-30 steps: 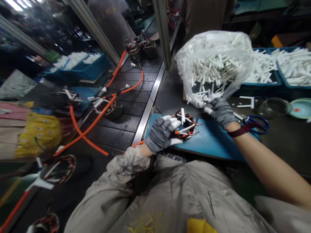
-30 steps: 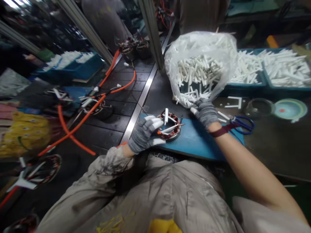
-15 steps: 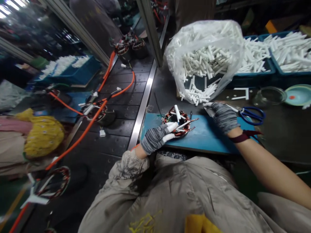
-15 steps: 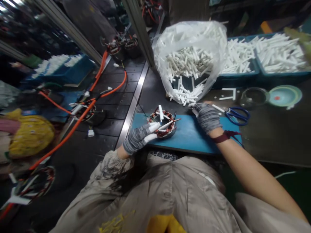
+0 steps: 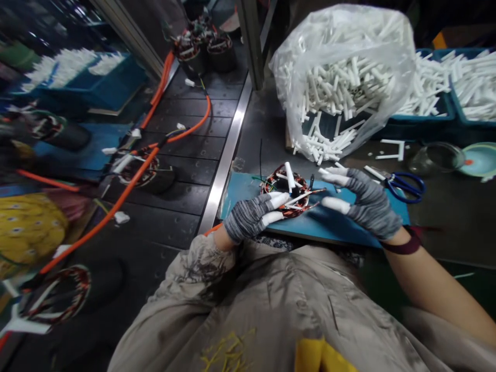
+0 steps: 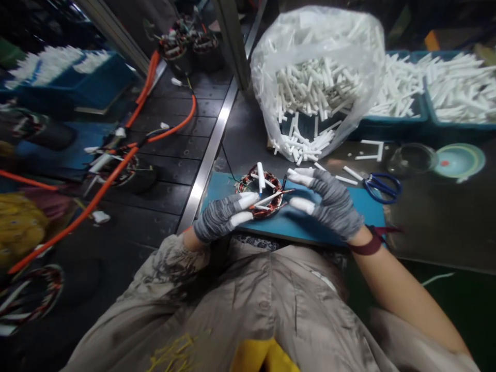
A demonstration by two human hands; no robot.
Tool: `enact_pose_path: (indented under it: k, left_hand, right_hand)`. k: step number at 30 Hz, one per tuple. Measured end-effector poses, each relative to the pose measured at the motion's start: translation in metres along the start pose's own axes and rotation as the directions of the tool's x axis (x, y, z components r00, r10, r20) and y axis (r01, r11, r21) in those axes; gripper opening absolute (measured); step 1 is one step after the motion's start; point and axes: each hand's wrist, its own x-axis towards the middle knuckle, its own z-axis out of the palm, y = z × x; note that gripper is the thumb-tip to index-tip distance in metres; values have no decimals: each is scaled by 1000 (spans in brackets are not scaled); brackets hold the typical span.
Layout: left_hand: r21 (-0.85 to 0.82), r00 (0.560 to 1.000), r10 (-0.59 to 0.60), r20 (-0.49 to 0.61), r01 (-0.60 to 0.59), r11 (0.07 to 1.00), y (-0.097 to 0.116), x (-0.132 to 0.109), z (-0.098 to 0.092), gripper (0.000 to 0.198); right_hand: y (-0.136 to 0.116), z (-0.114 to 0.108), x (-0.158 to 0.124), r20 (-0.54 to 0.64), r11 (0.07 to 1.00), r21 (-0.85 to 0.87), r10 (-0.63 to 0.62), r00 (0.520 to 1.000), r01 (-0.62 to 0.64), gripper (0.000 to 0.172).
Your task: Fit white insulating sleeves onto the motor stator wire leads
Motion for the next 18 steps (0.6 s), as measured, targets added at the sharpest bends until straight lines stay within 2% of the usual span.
enact_pose_path:
  k: [2, 5, 9, 12, 15, 17, 18]
  left_hand:
    - [2, 1000, 8, -2, -8, 1000, 0, 1, 0, 47]
    - [6, 1000, 20, -12, -20, 1000, 0, 1, 0, 45]
    - [2, 996, 54, -65, -54, 999, 1, 1, 1, 45]
    - [-12, 990, 85, -114, -87, 996, 1, 1, 2, 46]
    - [-11, 981, 121, -150, -124, 992, 3, 1, 1, 45]
    - [-6, 980, 124, -157, -126, 992, 4, 1, 0, 44]
    - [-3, 980, 117, -160, -119, 993, 5, 2, -1, 43]
  right_hand:
    - [-6, 5, 0, 44, 989, -136, -55, 998, 60, 32]
    - [-3, 13, -8, 69, 950, -305, -46, 997, 65, 21]
    - [10, 18, -36, 39, 932, -350, -91, 995, 98, 23]
    - [13, 16, -58, -98, 928, -372, -74, 992, 32, 18]
    - [14, 14, -66, -305, 941, -327, -22, 952, -83, 9]
    - [17, 15, -61, -386, 965, -235, 20, 922, -119, 13]
    - [19, 15, -55, -381, 973, -195, 39, 924, -122, 20]
